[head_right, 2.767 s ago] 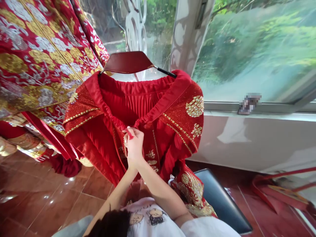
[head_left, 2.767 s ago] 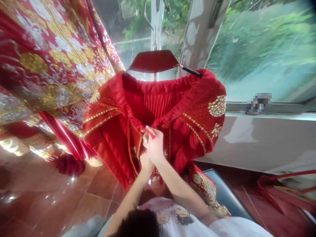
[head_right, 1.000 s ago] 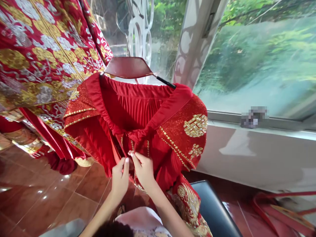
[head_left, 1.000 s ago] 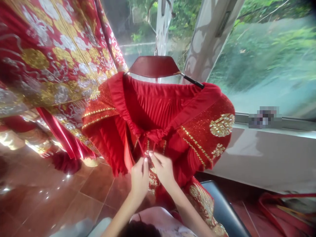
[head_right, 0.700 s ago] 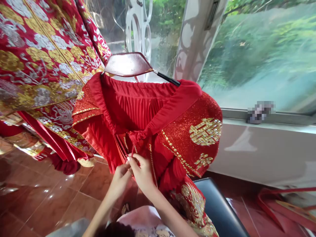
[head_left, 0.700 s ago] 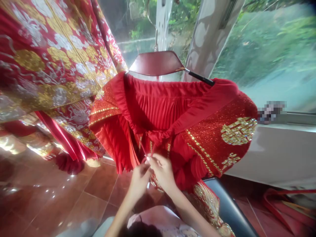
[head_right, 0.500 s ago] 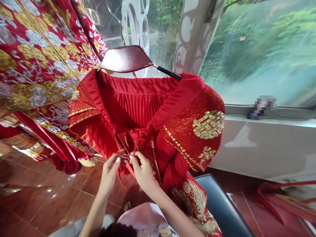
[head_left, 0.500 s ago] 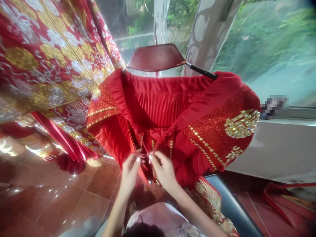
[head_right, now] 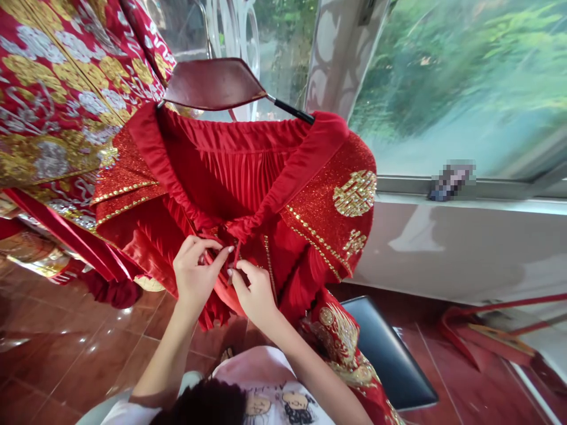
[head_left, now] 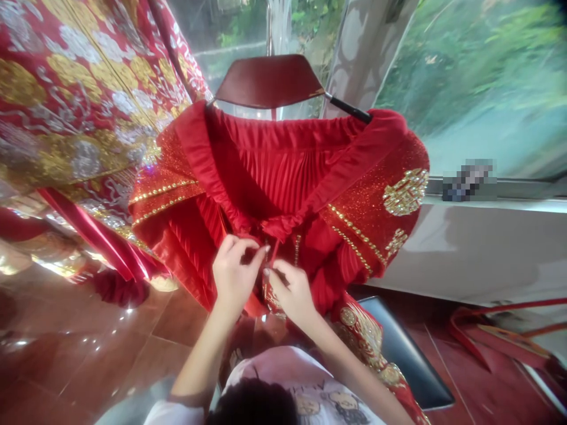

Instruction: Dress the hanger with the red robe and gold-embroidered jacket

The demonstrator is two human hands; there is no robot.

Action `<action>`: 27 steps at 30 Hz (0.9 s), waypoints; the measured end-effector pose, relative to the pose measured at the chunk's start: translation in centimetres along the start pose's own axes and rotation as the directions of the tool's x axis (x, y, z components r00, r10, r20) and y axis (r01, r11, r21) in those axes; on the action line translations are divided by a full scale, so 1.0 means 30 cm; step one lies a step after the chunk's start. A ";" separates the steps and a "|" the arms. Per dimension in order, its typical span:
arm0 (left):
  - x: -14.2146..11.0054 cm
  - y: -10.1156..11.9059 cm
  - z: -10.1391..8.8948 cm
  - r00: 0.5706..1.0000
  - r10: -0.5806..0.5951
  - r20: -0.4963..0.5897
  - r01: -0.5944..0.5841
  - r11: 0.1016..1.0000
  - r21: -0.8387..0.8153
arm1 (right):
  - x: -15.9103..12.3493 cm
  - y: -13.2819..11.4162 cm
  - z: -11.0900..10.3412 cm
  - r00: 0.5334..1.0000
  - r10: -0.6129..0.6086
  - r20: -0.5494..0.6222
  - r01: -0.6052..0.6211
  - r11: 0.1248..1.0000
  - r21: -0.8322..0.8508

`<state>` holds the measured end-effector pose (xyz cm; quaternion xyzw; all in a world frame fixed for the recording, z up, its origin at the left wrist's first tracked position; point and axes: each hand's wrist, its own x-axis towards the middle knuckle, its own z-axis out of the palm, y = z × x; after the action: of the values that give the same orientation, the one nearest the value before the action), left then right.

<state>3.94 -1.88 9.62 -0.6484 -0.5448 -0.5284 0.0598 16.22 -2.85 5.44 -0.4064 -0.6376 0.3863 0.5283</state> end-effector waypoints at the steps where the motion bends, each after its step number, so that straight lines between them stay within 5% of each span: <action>1: -0.003 -0.003 0.007 0.997 -0.038 -0.064 0.037 0.999 -0.011 | -0.002 -0.002 -0.003 1.000 -0.005 0.003 0.005 1.000 0.007; 3: -0.011 -0.008 0.016 0.980 -0.084 -0.180 0.085 0.996 -0.005 | -0.006 -0.009 -0.005 1.000 -0.003 0.017 0.002 0.999 0.034; 5: -0.017 -0.013 0.019 0.977 -0.132 -0.165 0.125 0.991 -0.054 | -0.010 -0.016 -0.003 1.000 0.004 0.027 -0.005 0.998 0.057; 8: -0.022 -0.030 0.016 0.957 -0.265 0.119 0.290 0.892 -0.346 | -0.010 -0.019 -0.002 1.000 -0.001 0.025 -0.001 0.999 0.054; 10: -0.026 -0.047 0.012 0.887 -0.330 0.324 0.458 0.724 -0.516 | -0.008 -0.018 -0.004 1.000 -0.010 0.021 0.009 0.999 0.040; 13: -0.038 -0.072 0.010 0.811 -0.372 0.452 0.586 0.505 -0.634 | -0.007 -0.017 -0.007 1.000 -0.016 0.025 0.015 0.999 0.030; 16: -0.051 -0.073 0.014 0.797 -0.427 0.427 0.598 0.460 -0.656 | -0.011 -0.022 0.000 1.000 -0.019 0.023 0.018 1.000 0.025; 22: -0.031 -0.021 0.033 0.878 -0.433 0.204 0.456 0.626 -0.633 | -0.007 -0.024 0.017 0.993 -0.114 0.000 0.114 0.992 -0.058; 24: -0.019 -0.024 0.039 0.884 -0.377 0.277 0.456 0.557 -0.694 | -0.006 -0.022 0.018 0.994 -0.109 0.011 0.110 0.993 -0.044; 27: -0.012 -0.043 0.044 0.831 -0.320 0.456 0.546 0.308 -0.779 | -0.005 -0.019 0.018 0.997 -0.080 0.008 0.081 0.997 -0.017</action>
<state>3.82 -0.74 8.14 -0.4609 -0.3422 -0.6542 -0.4925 15.64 -3.23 5.82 -0.3835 -0.6588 0.3607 0.5374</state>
